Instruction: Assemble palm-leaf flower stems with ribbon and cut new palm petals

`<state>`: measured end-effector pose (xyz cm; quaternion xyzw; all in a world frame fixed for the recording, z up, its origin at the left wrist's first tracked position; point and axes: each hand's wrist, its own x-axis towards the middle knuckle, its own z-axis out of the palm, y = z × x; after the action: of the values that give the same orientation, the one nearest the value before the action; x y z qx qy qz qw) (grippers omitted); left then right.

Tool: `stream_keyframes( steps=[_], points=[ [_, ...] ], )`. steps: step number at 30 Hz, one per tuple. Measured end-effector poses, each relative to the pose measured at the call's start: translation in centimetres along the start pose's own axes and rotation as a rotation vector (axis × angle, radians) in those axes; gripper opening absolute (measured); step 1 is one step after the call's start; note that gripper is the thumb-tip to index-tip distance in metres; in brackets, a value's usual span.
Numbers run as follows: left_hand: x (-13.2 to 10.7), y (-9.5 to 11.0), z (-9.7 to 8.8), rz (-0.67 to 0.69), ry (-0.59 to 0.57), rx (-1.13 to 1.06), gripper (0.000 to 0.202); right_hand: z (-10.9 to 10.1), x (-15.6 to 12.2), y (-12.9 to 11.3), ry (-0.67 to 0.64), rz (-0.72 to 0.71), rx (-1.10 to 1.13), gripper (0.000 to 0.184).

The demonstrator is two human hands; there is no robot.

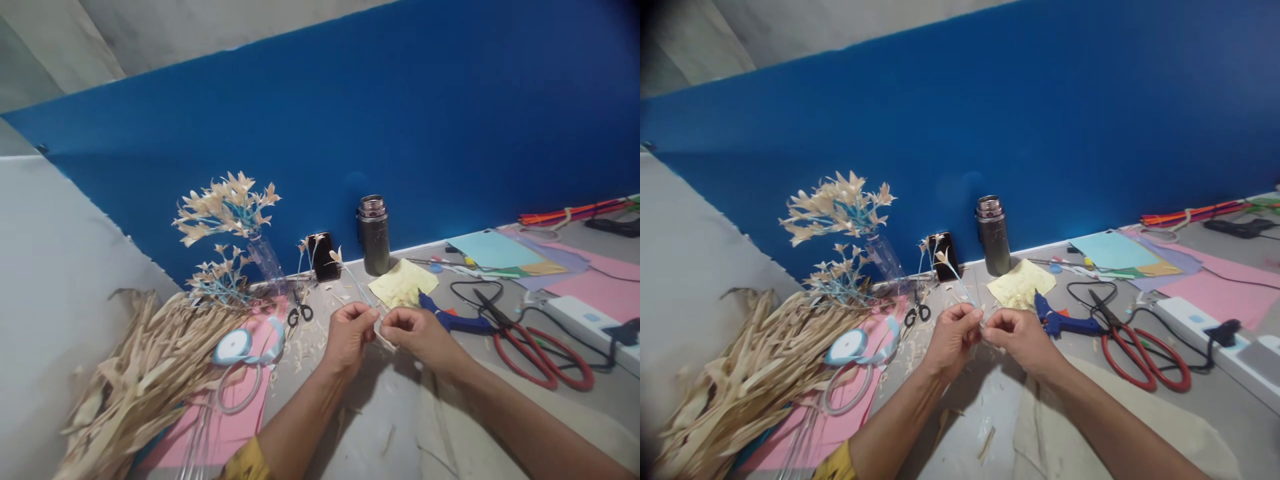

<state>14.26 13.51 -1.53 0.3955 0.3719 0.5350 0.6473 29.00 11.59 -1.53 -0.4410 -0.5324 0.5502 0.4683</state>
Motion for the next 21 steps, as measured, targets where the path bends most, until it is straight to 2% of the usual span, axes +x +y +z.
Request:
stream_keyframes(
  steps=[4, 9, 15, 21],
  points=[
    [0.0, -0.2, 0.0, -0.052, -0.033, -0.050, 0.034, -0.1, 0.1, 0.4, -0.074, 0.094, 0.164, 0.039],
    [-0.2, -0.4, -0.2, -0.143, -0.077, -0.084, 0.035, 0.0, -0.1, 0.6, -0.177, 0.205, 0.304, 0.041],
    [-0.1, 0.2, -1.0, -0.262, -0.167, -0.130, 0.037, -0.1, -0.1, 1.0, -0.255, 0.202, 0.330, 0.039],
    [0.0, 0.3, -1.7, -0.278, -0.267, -0.118, 0.037, 0.0, 0.0, 1.7, -0.342, 0.172, 0.363, 0.039]
  ],
)
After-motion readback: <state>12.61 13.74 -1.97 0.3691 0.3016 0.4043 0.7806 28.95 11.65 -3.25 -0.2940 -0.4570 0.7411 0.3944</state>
